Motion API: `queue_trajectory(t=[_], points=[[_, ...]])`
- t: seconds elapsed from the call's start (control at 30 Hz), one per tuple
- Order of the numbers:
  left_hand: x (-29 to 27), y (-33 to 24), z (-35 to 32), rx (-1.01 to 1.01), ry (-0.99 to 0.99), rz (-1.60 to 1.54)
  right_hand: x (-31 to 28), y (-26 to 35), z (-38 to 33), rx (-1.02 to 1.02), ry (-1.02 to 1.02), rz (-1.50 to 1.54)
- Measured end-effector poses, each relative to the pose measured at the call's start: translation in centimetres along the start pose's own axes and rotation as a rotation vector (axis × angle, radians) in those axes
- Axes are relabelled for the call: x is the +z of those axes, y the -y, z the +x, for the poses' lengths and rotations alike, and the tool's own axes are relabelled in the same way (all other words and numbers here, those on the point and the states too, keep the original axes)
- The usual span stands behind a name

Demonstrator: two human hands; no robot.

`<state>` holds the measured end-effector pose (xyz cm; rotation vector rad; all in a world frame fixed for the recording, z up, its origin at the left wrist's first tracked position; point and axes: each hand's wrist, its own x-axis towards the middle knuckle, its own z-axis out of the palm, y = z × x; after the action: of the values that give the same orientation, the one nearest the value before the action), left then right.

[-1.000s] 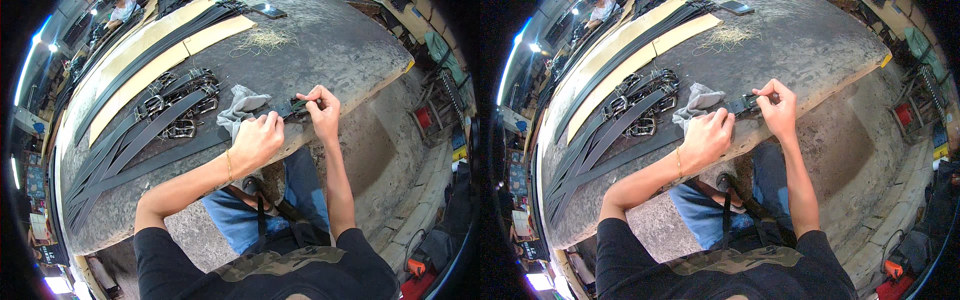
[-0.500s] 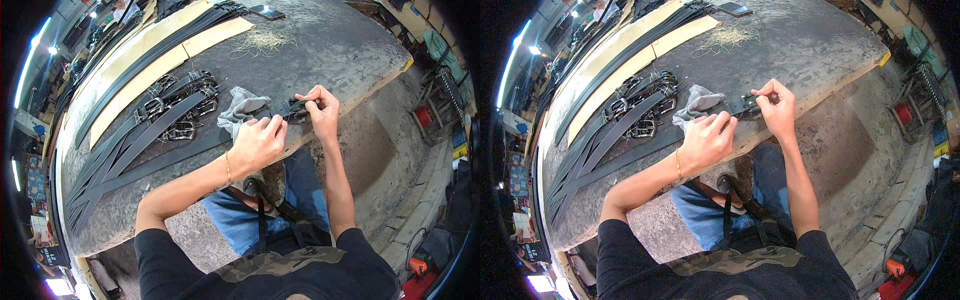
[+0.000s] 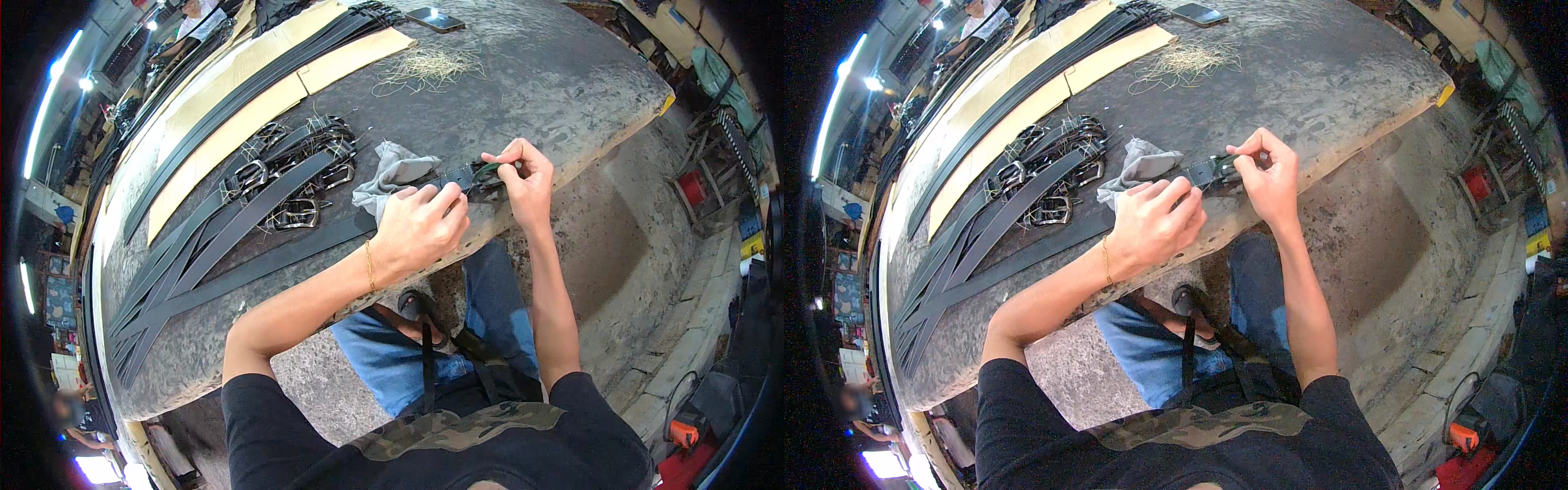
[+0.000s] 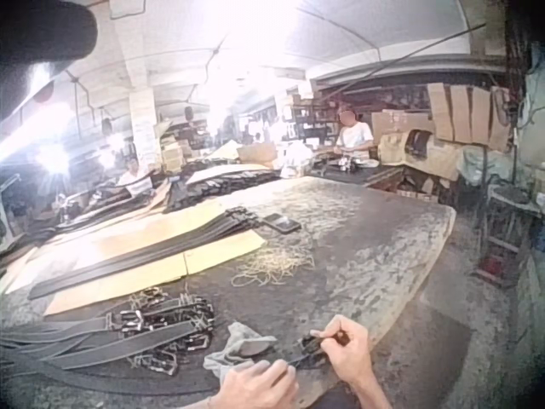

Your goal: The recorder is assembling leather belts by attaching buckles and cleaning the finished product.

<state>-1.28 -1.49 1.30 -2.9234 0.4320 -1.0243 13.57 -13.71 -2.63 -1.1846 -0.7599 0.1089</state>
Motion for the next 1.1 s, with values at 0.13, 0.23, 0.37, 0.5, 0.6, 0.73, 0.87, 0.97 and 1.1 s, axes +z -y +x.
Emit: queue_trajectory(t=[0.13, 0.23, 0.37, 0.5, 0.6, 0.73, 0.87, 0.97, 1.1], points=[[0.3, 0.3, 0.1, -0.026, -0.036, -0.022, -0.1, -0.1, 0.0, -0.002, 0.003, -0.031], [0.2, -0.2, 0.5, -0.128, -0.017, -0.033, -0.1, -0.2, 0.0, -0.002, -0.031, 0.007], [0.4, -0.1, 0.6, -0.21, 0.03, -0.008, 0.0, -0.2, 0.1, -0.015, -0.063, 0.044], [1.1, 0.7, 0.5, -0.147, 0.028, -0.047, 0.1, -0.1, 0.1, -0.023, -0.075, 0.038], [1.4, 1.1, 0.3, -0.091, -0.026, -0.107, -0.1, -0.1, 0.1, -0.029, -0.055, 0.014], [1.9, 1.1, 0.4, -0.174, -0.054, -0.158, -0.2, -0.2, 0.0, -0.006, -0.043, -0.015], [2.0, 1.0, 0.5, -0.231, -0.079, -0.183, 0.0, -0.1, -0.1, 0.006, -0.03, -0.021], [2.0, 1.0, 0.6, -0.243, -0.082, -0.19, 0.0, -0.2, 0.0, 0.006, -0.024, -0.065], [2.0, 1.0, 0.6, -0.24, -0.081, -0.189, -0.1, -0.4, 0.0, 0.007, -0.03, -0.076]])
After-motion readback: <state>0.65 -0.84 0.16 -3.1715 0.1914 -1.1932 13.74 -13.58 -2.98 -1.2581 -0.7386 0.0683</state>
